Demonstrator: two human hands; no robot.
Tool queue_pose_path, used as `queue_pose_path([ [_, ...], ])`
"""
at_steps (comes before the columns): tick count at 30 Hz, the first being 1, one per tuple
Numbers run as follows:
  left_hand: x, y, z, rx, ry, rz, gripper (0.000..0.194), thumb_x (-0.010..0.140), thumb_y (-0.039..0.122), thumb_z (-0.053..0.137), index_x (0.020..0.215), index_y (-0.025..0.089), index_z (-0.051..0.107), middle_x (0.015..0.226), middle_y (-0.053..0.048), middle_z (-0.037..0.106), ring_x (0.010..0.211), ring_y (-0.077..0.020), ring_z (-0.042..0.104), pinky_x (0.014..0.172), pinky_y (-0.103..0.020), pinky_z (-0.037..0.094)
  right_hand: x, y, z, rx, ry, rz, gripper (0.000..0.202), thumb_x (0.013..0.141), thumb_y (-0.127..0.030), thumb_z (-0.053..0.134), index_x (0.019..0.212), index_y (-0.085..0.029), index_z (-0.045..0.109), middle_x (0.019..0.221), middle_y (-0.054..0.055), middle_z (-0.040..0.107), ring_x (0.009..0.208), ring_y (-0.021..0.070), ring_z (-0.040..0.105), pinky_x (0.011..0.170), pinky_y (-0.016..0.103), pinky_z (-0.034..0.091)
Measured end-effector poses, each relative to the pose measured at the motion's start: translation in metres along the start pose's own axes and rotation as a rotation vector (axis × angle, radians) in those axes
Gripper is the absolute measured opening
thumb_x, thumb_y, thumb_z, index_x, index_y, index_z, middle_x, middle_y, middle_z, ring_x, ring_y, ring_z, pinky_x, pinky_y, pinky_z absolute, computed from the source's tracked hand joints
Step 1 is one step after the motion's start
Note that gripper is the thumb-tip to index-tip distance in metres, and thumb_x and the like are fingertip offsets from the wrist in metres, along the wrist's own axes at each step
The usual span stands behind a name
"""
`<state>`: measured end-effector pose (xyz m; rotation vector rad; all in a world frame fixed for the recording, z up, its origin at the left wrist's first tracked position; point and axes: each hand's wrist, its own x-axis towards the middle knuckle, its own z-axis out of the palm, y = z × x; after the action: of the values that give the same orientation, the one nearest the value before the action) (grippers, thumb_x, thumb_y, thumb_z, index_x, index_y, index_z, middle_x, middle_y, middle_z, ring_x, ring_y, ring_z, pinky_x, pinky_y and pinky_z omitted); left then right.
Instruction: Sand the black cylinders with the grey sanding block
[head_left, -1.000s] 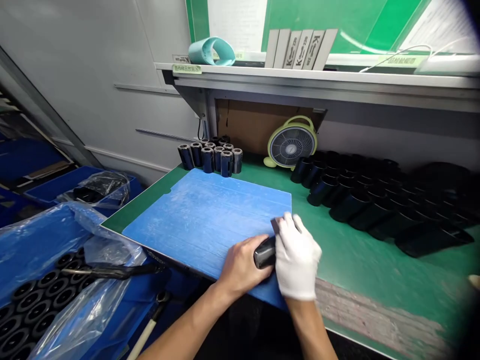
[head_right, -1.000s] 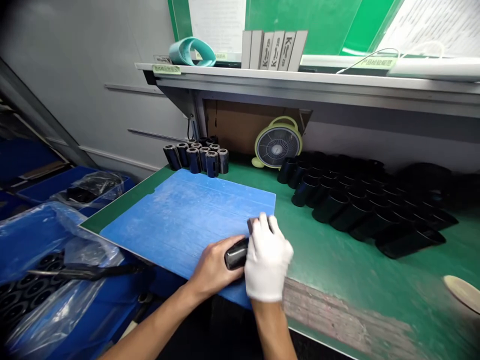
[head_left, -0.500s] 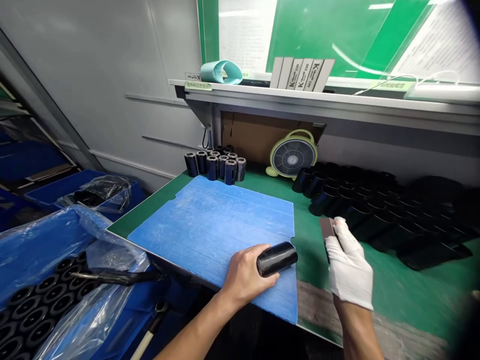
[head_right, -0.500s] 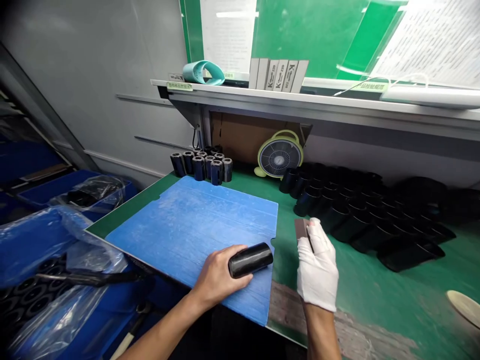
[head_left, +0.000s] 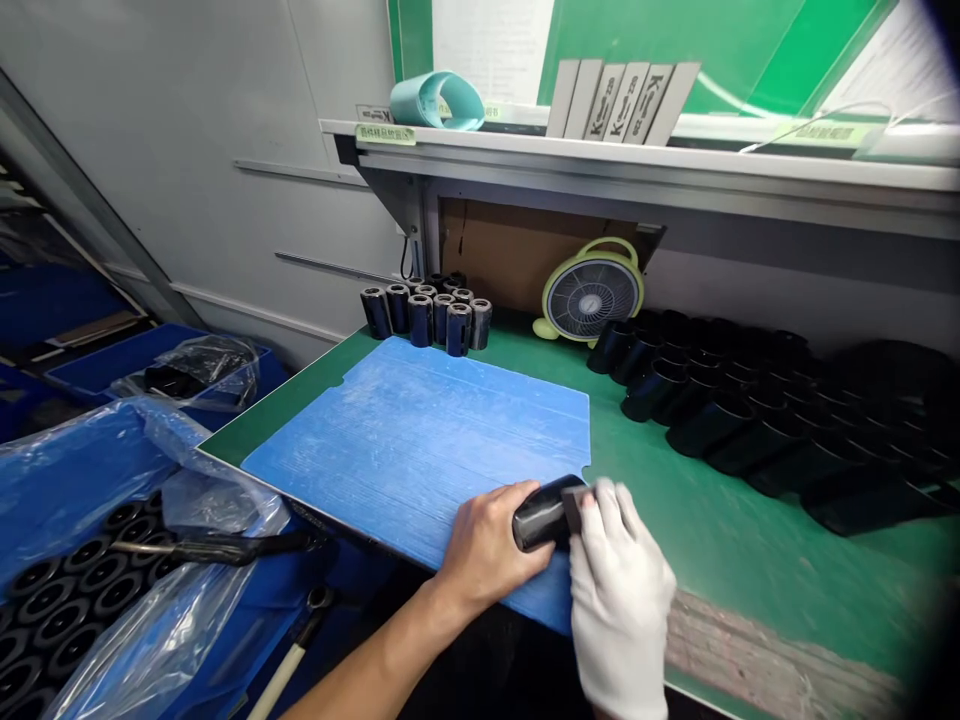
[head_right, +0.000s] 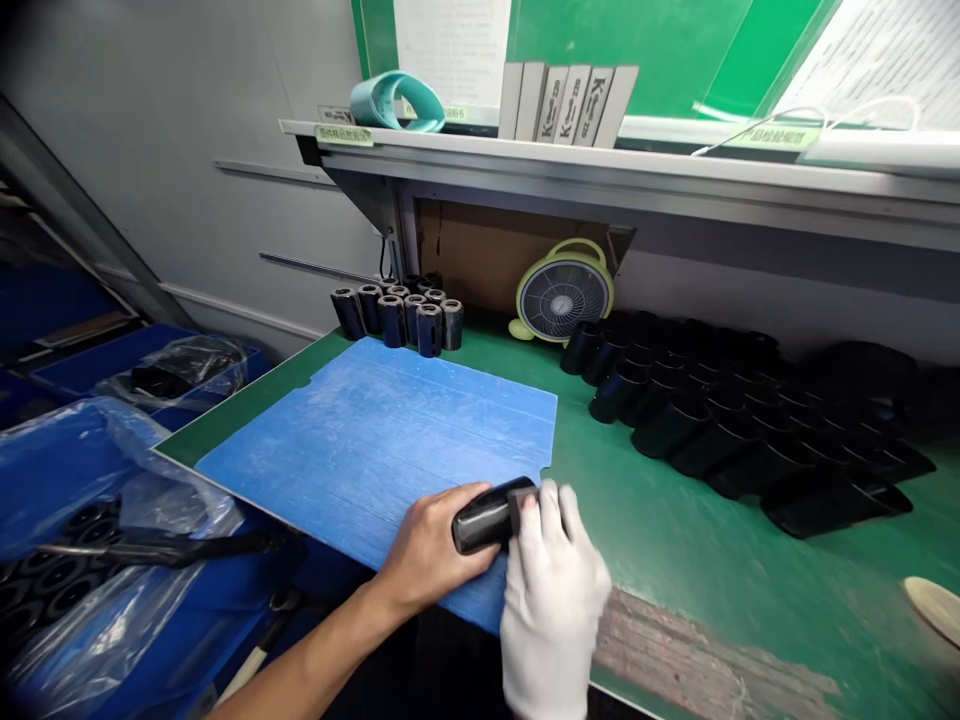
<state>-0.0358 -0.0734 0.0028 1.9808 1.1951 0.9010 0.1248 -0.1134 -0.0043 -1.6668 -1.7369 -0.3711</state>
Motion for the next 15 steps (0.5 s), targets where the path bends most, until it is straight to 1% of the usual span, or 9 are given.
queue_pose_path([
  [3, 0.001, 0.002, -0.001, 0.021, 0.001, 0.017, 0.051, 0.073, 0.026, 0.075, 0.124, 0.025, 0.068, 0.115, -0.003, 0.077, 0.103, -0.0281, 0.073, 0.094, -0.037, 0.057, 0.009, 0.001, 0.004, -0.039, -0.014, -0.017, 0.058, 0.097, -0.030, 0.045, 0.155, -0.032, 0.040, 0.153, 0.008, 0.048, 0.145, 0.0288, 0.040, 0.108, 0.048, 0.051],
  [6, 0.002, 0.003, -0.003, 0.024, -0.020, -0.004, 0.047, 0.072, 0.024, 0.074, 0.119, 0.025, 0.069, 0.110, -0.003, 0.078, 0.099, -0.0278, 0.074, 0.090, -0.036, 0.058, 0.011, 0.003, 0.006, -0.081, 0.043, -0.067, 0.060, 0.096, -0.029, 0.049, 0.155, -0.033, 0.039, 0.149, 0.008, 0.052, 0.142, 0.0291, 0.045, 0.100, 0.048, 0.056],
  [8, 0.003, 0.003, -0.004, 0.023, -0.030, -0.003, 0.045, 0.072, 0.024, 0.074, 0.117, 0.026, 0.070, 0.109, -0.002, 0.078, 0.098, -0.0274, 0.075, 0.089, -0.035, 0.058, 0.012, 0.004, 0.006, -0.121, 0.053, -0.084, 0.059, 0.095, -0.029, 0.049, 0.154, -0.033, 0.041, 0.146, 0.009, 0.055, 0.139, 0.0295, 0.048, 0.096, 0.047, 0.057],
  [10, 0.003, 0.004, -0.005, 0.031, -0.022, 0.002, 0.042, 0.072, 0.027, 0.074, 0.114, 0.027, 0.070, 0.107, -0.002, 0.078, 0.097, -0.0274, 0.074, 0.088, -0.035, 0.058, 0.013, 0.003, 0.005, -0.137, 0.012, -0.065, 0.051, 0.098, -0.029, 0.044, 0.148, -0.030, 0.049, 0.146, 0.010, 0.055, 0.139, 0.0301, 0.048, 0.098, 0.047, 0.056],
  [11, 0.003, 0.005, -0.005, 0.038, -0.020, -0.001, 0.040, 0.072, 0.027, 0.075, 0.111, 0.027, 0.070, 0.104, -0.002, 0.078, 0.095, -0.0273, 0.074, 0.086, -0.035, 0.058, 0.013, 0.001, 0.005, -0.126, -0.032, -0.043, 0.048, 0.099, -0.028, 0.040, 0.146, -0.028, 0.051, 0.148, 0.011, 0.054, 0.141, 0.0301, 0.045, 0.101, 0.047, 0.055],
  [12, 0.003, 0.006, -0.006, 0.043, -0.023, -0.011, 0.037, 0.072, 0.028, 0.075, 0.108, 0.026, 0.071, 0.102, -0.002, 0.079, 0.093, -0.0269, 0.074, 0.084, -0.034, 0.058, 0.012, 0.000, 0.004, -0.120, -0.041, -0.042, 0.047, 0.099, -0.027, 0.038, 0.143, -0.026, 0.053, 0.148, 0.011, 0.053, 0.142, 0.0300, 0.045, 0.101, 0.047, 0.054],
  [15, 0.003, 0.006, -0.006, 0.034, -0.040, -0.028, 0.032, 0.072, 0.027, 0.074, 0.103, 0.027, 0.071, 0.096, -0.001, 0.078, 0.088, -0.0254, 0.075, 0.079, -0.032, 0.058, 0.007, -0.006, 0.001, -0.160, 0.006, -0.092, 0.043, 0.101, -0.026, 0.036, 0.140, -0.021, 0.053, 0.145, 0.015, 0.054, 0.139, 0.0316, 0.047, 0.090, 0.046, 0.057],
])
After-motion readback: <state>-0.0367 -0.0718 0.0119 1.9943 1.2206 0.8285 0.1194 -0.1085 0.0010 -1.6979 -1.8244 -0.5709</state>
